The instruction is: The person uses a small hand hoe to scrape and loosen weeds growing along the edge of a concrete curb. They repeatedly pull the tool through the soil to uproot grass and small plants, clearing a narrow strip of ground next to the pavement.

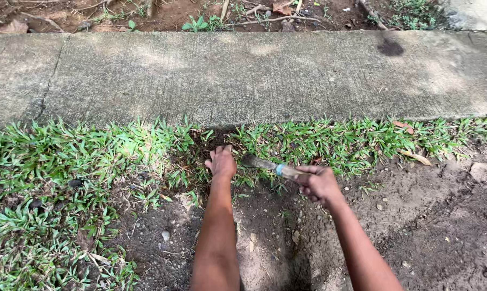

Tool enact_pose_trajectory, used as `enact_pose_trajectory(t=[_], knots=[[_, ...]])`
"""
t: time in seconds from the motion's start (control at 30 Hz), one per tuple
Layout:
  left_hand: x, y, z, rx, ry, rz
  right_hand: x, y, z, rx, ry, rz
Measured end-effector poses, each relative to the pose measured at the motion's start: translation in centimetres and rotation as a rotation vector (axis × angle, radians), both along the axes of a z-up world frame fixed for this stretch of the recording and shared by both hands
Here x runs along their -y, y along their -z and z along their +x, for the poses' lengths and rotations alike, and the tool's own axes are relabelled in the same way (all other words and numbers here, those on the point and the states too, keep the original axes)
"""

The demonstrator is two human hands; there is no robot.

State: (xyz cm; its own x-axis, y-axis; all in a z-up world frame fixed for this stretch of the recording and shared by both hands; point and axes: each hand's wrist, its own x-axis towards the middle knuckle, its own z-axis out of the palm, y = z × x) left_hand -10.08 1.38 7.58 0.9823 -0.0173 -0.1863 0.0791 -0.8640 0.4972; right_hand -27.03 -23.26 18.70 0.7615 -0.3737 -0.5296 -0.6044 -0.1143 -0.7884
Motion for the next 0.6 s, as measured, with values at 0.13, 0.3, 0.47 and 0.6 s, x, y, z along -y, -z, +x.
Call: enact_pose_trajectory(t=[0.13,0.3,0.47,0.6], knots=[[-0.3,-0.6,-0.5,-0.061,-0.013,0.005,-3.0,3.2,0.6,0.073,0.118,0.080],[-0.7,2.0,-0.5,-0.088,-0.073,-0.039,-6.7,10.3,1.9,0.187,0.254,0.153],[-2.2,4.3,1.1,0.001,-0.045,0.005,-12.8,12.2,5.0,0.366,-0.043,-0.459],[-3.5,5.2,1.3,0.012,-0.073,-0.010,-10.7,6.6,6.6,0.172,-0.177,-0.403]])
